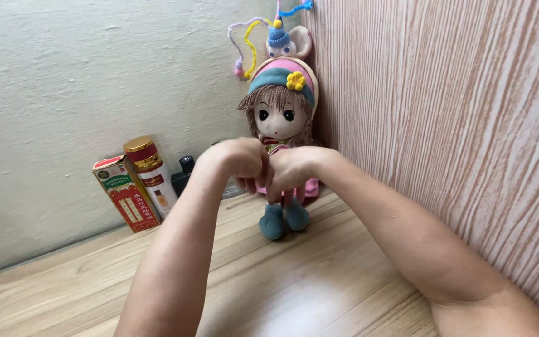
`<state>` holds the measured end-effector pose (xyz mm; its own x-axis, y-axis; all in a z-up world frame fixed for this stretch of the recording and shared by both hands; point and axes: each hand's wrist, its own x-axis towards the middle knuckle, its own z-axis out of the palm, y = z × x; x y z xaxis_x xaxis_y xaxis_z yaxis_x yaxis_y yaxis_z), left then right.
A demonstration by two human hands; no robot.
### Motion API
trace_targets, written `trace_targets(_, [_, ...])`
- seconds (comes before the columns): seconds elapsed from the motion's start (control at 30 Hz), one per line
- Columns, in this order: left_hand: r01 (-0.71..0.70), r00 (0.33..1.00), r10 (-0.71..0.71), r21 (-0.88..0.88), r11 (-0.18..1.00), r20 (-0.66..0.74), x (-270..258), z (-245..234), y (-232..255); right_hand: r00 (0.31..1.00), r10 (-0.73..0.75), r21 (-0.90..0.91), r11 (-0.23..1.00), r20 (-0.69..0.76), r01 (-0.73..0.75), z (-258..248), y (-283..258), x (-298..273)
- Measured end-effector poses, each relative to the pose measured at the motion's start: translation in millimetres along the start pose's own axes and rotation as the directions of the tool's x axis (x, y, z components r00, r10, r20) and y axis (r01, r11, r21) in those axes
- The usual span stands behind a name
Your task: Organizing various cosmetic and personal care products on a tabletop, including interaction with plush toys.
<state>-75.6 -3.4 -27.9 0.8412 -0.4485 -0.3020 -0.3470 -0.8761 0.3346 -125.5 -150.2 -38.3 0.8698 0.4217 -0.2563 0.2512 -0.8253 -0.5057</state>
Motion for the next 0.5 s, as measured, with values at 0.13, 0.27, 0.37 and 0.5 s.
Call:
trace_targets(0.13, [-0.04, 0.997, 0.025, -0.223, 0.974, -0.066, -1, 55, -34, 0.991, 0.018, -0.014, 1.0, 0.133, -0.016, 19, -2, 6])
trace_targets(0.27, [-0.12, 0.991, 0.07, -0.507, 0.853, -0.116, -6, 83, -32, 0.978, 0.203, -0.182, 0.965, 0.048, -0.191, 11, -2, -1])
trace_targets(0.37, [-0.176, 0.969, 0.107, -0.32, 0.931, -0.223, -9, 95, -33, 0.976, 0.212, -0.179, 0.963, 0.052, -0.2, 10, 16, 9])
trace_targets(0.5, [-0.007, 0.948, 0.069, 0.195, 0.981, -0.311, -23, 89, -34, 0.97, 0.219, -0.151, 0.968, 0.108, -0.202, 10, 20, 8])
